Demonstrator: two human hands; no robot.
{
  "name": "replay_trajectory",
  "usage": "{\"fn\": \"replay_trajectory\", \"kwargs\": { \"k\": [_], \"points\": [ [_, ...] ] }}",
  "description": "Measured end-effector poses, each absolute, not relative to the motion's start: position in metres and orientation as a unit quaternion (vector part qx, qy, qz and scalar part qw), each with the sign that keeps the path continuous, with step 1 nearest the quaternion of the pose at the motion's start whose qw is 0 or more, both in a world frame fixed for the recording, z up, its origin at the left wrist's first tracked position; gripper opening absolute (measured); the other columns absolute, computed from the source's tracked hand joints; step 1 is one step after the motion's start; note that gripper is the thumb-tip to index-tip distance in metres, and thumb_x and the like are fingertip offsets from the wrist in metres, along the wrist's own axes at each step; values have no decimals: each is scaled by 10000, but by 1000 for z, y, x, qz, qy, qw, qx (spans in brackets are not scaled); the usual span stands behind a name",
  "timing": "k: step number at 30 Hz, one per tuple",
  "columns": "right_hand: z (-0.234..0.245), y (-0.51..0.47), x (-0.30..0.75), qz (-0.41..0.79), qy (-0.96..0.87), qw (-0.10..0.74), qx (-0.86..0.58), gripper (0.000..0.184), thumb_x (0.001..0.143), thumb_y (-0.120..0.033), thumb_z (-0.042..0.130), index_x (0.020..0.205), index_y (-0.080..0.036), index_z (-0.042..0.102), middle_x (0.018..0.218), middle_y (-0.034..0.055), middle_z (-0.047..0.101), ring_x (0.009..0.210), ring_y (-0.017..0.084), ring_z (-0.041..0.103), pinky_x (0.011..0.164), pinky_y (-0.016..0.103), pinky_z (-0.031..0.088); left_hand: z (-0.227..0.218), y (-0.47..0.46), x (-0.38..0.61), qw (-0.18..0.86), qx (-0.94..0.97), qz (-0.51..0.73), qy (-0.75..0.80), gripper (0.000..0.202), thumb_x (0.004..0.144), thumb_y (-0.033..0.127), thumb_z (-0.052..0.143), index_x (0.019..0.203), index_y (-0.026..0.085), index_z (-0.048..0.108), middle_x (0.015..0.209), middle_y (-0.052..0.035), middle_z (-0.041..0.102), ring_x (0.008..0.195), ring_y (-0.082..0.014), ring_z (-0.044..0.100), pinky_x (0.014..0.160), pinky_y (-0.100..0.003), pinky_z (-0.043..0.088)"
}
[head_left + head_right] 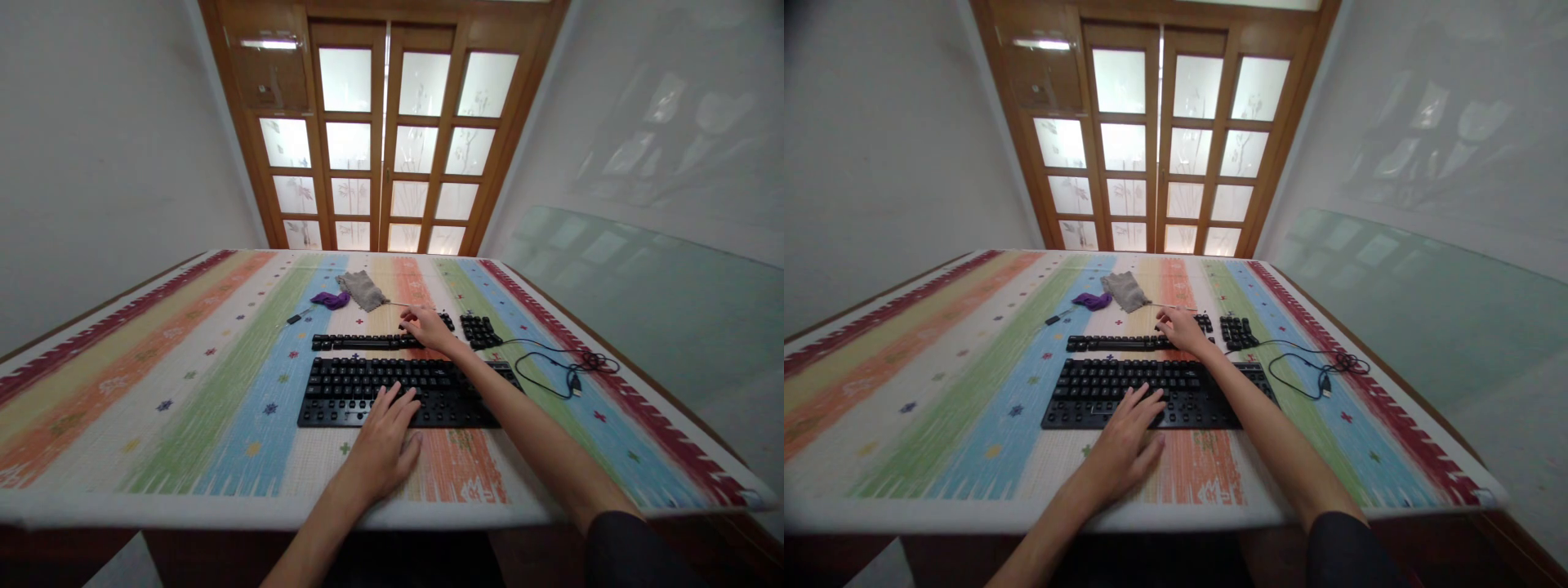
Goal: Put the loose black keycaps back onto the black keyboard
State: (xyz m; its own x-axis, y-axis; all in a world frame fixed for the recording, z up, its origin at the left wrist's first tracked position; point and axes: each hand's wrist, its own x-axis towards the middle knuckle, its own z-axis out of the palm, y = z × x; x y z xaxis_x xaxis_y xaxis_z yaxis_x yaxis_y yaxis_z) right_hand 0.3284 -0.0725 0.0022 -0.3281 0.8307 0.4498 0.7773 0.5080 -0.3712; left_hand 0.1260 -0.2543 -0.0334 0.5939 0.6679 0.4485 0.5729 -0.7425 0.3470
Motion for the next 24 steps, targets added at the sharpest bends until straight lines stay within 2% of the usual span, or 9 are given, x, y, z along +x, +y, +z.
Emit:
{"fn": "replay_trajectory", "kwargs": {
  "k": [4, 8, 14, 18, 24],
  "points": [
    [9, -109, 339, 62, -824, 329, -458, 64, 886, -164, 639, 946, -180, 655, 886, 61, 716, 883, 204, 622, 815, 333, 475, -14, -234, 117, 100, 874, 320, 351, 344, 936, 212, 532, 1278, 196, 565, 1304, -111, 650, 1317, -284, 526, 1134, -570, 375],
    [10, -159, 350, 96, -838, 349, -408, 50, 920, -200, 616, 956, -188, 648, 913, 57, 681, 912, 201, 603, 818, 341, 490, 3, -212, 119, 108, 867, 347, 341, 247, 917, 207, 565, 1158, 190, 620, 1145, -103, 693, 1130, -268, 617, 1003, -474, 504],
    [5, -205, 355, 86, -859, 336, -377, 71, 936, -168, 593, 986, -188, 640, 924, 65, 679, 921, 212, 586, 841, 373, 492, 5, -191, 132, 130, 885, 322, 310, 257, 831, 190, 682, 1081, 186, 623, 1079, -90, 691, 1049, -268, 639, 947, -444, 514],
    [-2, -215, 356, 65, -867, 327, -371, 79, 931, -145, 591, 940, -183, 660, 864, 60, 675, 854, 210, 575, 796, 369, 490, 4, -185, 137, 127, 896, 309, 292, 235, 801, 153, 696, 1021, 191, 622, 1038, -66, 691, 1023, -252, 640, 932, -416, 513],
    [-13, -219, 355, 66, -866, 339, -362, 124, 955, -136, 565, 928, -189, 674, 885, 48, 708, 888, 204, 574, 844, 380, 479, 2, -184, 140, 124, 908, 287, 279, 196, 775, 131, 721, 943, 194, 643, 942, -42, 691, 951, -241, 632, 887, -389, 509]
  ]
}}
